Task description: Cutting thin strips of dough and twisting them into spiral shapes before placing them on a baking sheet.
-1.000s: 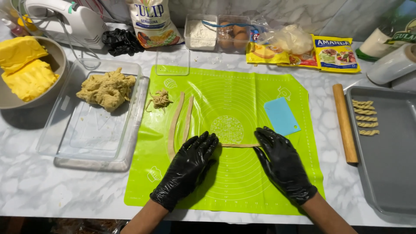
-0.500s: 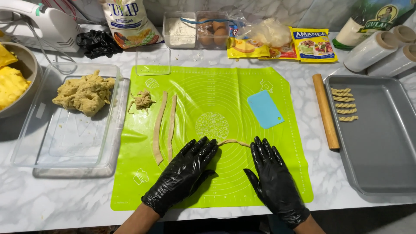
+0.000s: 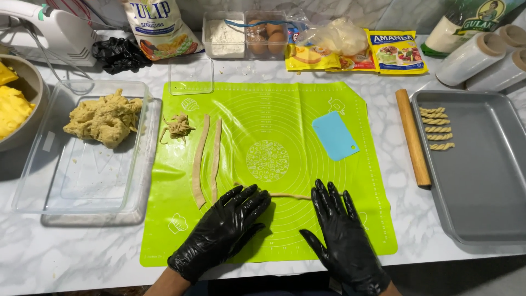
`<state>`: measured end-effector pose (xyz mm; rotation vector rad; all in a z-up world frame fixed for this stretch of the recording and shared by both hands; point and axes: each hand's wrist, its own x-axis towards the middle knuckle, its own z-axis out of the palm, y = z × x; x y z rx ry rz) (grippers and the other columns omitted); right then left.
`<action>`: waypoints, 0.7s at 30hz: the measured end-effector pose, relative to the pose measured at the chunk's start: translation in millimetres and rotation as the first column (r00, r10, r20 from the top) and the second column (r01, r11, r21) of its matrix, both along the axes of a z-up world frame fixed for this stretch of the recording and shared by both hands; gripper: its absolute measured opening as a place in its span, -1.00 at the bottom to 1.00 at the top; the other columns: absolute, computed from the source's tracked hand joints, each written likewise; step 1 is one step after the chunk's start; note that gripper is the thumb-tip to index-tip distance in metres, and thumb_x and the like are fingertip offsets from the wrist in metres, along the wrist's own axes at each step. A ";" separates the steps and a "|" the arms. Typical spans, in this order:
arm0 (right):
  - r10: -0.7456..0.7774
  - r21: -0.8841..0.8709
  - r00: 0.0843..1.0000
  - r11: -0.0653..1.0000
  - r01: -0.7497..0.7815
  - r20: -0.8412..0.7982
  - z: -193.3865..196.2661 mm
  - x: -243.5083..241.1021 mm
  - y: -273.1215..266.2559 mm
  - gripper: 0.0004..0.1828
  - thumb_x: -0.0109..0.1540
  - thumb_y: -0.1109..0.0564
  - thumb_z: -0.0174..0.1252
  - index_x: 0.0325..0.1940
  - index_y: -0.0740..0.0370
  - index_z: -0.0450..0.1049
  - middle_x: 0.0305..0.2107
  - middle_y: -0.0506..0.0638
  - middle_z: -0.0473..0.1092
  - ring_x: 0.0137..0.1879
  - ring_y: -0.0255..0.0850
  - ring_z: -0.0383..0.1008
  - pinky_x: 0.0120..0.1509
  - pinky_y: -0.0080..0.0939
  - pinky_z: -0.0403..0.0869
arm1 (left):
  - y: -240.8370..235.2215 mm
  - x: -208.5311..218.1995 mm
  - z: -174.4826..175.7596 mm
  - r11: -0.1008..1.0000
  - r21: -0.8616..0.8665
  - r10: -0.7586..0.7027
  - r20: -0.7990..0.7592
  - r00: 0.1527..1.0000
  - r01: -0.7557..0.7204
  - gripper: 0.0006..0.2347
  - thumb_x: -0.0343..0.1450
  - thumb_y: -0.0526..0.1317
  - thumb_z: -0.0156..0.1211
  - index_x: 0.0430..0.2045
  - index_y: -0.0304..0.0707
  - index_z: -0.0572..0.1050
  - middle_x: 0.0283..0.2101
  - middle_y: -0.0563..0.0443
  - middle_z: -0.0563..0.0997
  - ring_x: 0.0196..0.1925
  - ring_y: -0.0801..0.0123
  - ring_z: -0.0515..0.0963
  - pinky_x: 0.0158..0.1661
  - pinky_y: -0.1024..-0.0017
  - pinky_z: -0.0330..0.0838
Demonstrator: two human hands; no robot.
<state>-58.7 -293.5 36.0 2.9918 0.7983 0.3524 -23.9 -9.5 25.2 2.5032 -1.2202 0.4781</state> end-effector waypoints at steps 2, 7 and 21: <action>-0.002 -0.031 1.000 1.000 0.003 0.020 1.0 -7.3 -3.2 -0.11 0.35 -0.36 -0.23 0.60 0.25 -0.07 0.56 0.12 -0.10 0.66 0.02 -0.13 0.71 0.10 -0.17 | 5.4 -5.2 0.7 0.998 -0.066 -0.001 -0.028 1.000 -0.001 -0.61 0.54 -0.15 0.12 0.24 -0.35 0.39 0.27 -0.23 0.49 0.30 -0.07 0.48 0.31 0.04 0.30; -0.060 -0.035 0.997 0.998 0.061 0.044 4.4 5.5 17.8 -0.03 0.34 -0.40 -0.25 0.59 0.37 -0.08 0.55 0.24 -0.11 0.62 0.14 -0.06 0.70 0.21 -0.16 | -1.8 -7.1 8.3 0.998 -0.007 0.066 -0.101 0.993 -0.067 -0.47 0.54 -0.03 0.10 0.33 -0.42 0.25 0.40 -0.27 0.35 0.43 -0.04 0.34 0.39 0.07 0.18; 0.001 -0.088 0.999 0.996 0.002 0.035 -4.1 -11.4 52.8 0.03 0.33 -0.47 -0.37 0.56 0.46 -0.07 0.54 0.36 -0.14 0.64 0.26 -0.17 0.67 0.28 -0.13 | -9.7 -22.1 -5.8 0.998 0.053 0.043 -0.050 0.998 -0.041 -0.50 0.54 -0.08 0.07 0.35 -0.42 0.26 0.40 -0.30 0.35 0.44 -0.08 0.33 0.42 0.02 0.12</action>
